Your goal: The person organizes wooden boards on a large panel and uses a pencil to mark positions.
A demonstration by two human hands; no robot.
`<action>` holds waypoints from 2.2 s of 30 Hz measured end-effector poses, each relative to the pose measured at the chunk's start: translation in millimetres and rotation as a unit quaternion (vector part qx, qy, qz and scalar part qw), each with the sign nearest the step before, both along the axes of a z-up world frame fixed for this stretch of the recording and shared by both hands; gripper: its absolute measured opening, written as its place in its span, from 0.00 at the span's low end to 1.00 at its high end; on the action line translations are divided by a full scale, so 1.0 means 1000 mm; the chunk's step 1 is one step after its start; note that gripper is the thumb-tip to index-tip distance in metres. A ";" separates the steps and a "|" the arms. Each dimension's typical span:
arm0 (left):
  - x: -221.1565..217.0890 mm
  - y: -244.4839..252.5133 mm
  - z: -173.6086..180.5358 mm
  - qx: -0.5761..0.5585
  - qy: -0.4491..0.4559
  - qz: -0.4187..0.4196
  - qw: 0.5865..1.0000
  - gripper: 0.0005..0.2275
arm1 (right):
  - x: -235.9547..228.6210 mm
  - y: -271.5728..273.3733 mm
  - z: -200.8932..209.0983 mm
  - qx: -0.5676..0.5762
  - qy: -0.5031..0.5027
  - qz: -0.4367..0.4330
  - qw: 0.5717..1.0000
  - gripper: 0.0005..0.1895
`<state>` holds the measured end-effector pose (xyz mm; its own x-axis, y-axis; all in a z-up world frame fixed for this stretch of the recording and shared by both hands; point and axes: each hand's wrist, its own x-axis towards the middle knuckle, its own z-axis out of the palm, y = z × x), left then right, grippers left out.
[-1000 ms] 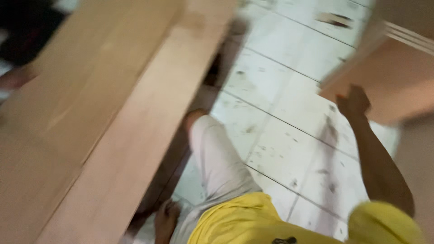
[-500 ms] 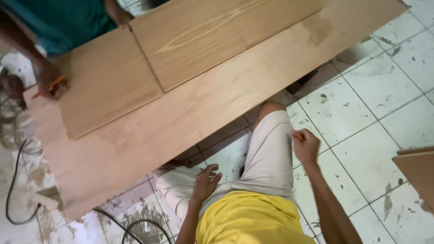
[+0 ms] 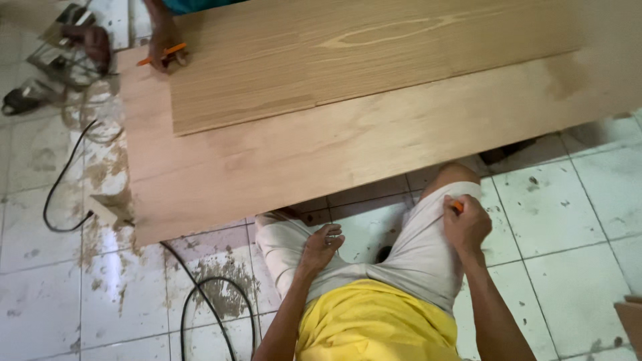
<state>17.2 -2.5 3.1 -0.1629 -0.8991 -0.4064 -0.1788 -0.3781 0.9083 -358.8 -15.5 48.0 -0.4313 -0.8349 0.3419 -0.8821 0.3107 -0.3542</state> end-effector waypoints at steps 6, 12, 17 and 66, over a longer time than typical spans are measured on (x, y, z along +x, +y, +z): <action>0.002 -0.003 0.005 0.019 0.015 -0.007 1.000 0.19 | -0.008 0.002 -0.005 0.008 -0.008 -0.019 1.000 0.18; 0.001 -0.004 0.007 0.021 0.025 0.011 0.999 0.19 | -0.006 -0.002 0.002 0.029 -0.025 -0.021 0.999 0.18; 0.002 -0.007 0.006 0.014 0.031 0.028 0.999 0.20 | -0.003 -0.011 0.008 0.033 -0.054 -0.020 0.998 0.18; 0.064 0.026 0.057 -0.026 -0.286 0.264 0.921 0.07 | 0.025 -0.081 -0.004 0.101 -0.115 0.052 0.987 0.17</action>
